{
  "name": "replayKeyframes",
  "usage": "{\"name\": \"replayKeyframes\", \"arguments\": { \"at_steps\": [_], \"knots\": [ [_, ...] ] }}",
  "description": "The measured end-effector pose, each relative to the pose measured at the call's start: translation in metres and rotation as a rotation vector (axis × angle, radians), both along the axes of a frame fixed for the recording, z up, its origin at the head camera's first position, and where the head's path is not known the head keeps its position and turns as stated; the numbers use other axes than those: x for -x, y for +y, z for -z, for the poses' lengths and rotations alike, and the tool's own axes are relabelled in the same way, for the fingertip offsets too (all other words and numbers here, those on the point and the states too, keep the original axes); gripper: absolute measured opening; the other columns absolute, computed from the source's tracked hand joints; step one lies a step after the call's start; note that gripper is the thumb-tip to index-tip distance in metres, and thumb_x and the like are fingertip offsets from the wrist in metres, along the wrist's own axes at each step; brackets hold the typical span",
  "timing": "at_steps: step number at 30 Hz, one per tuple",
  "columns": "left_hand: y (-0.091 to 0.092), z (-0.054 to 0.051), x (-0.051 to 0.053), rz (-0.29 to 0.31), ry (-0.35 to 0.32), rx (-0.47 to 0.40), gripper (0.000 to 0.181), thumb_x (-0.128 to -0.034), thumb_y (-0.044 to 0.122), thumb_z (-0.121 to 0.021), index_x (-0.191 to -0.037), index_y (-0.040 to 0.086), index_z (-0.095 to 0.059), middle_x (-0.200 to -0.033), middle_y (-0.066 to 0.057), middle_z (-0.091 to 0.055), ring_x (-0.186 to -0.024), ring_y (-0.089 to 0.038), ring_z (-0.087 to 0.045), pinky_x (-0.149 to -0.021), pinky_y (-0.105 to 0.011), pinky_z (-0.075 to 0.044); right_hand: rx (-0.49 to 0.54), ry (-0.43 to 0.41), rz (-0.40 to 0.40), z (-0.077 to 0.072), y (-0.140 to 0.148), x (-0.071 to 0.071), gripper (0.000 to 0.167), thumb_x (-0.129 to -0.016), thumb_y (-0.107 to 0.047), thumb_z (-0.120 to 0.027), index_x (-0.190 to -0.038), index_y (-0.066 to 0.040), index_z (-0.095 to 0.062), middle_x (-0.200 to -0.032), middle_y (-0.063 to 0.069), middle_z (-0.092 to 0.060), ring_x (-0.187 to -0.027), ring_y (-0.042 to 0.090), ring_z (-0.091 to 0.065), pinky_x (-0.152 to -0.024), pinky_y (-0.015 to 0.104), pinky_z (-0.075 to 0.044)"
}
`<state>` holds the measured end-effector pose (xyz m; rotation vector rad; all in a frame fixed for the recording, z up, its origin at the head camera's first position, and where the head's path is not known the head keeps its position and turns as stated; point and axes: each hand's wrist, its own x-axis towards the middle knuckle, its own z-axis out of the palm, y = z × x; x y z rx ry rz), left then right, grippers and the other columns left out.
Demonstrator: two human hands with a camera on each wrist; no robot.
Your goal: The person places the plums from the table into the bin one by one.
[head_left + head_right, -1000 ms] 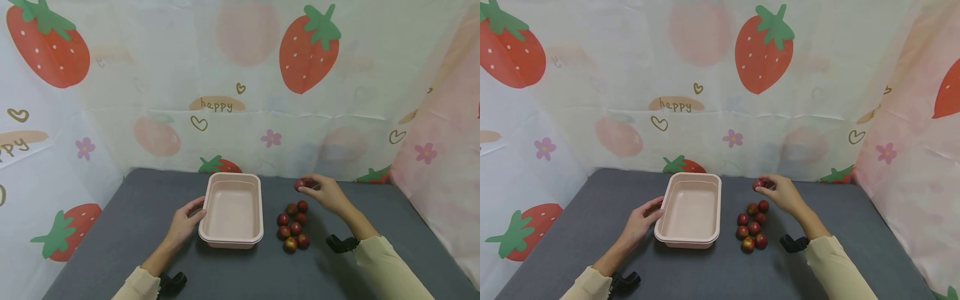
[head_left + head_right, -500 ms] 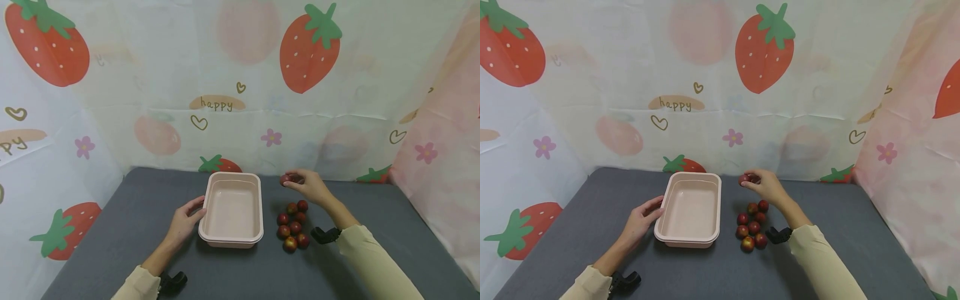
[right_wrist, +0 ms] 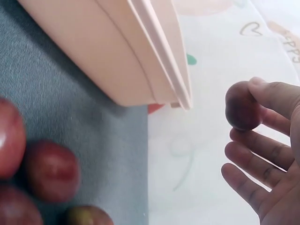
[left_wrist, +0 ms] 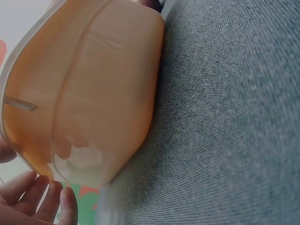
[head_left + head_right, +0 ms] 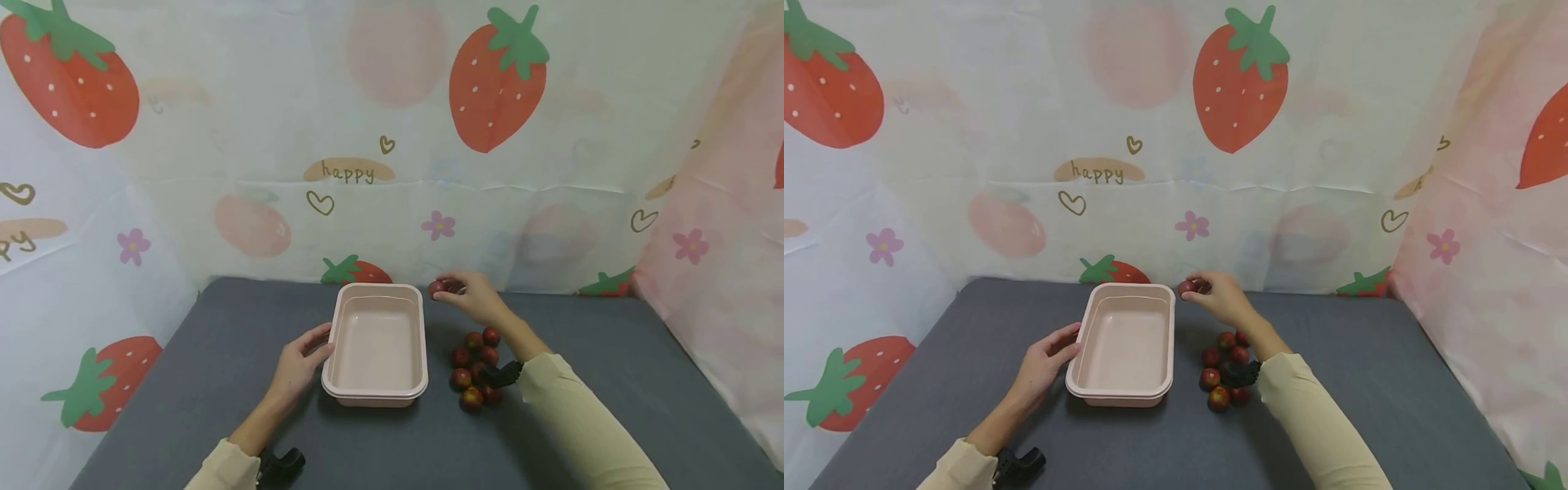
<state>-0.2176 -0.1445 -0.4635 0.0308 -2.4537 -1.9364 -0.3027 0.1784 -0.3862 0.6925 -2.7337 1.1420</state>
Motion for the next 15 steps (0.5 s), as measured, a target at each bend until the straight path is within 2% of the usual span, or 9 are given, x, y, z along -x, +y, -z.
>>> {"name": "replayKeyframes", "arguments": {
  "at_steps": [10,15],
  "knots": [
    [-0.001,0.0,-0.001,0.001,0.017,-0.009,0.045,-0.0953,0.015,-0.061,-0.139,0.007,-0.052,-0.14,-0.017,-0.055,-0.136,-0.031,-0.047,-0.109,-0.049,-0.04,-0.06,0.013,-0.021,0.004,-0.028,0.009,0.037,-0.088,-0.024,-0.072,-0.118,-0.003,-0.067,-0.103,0.013,-0.072,-0.093,0.026,-0.068,-0.082,0.042,-0.054],
    [-0.001,-0.001,-0.003,0.007,0.019,0.006,0.045,-0.0954,0.017,-0.062,-0.139,0.008,-0.053,-0.14,-0.016,-0.056,-0.137,-0.03,-0.045,-0.111,-0.051,-0.038,-0.073,0.012,-0.037,0.006,-0.041,0.014,0.036,-0.087,-0.023,-0.073,-0.117,-0.003,-0.068,-0.103,0.012,-0.072,-0.092,0.025,-0.067,-0.081,0.039,-0.053]
  ]
}}
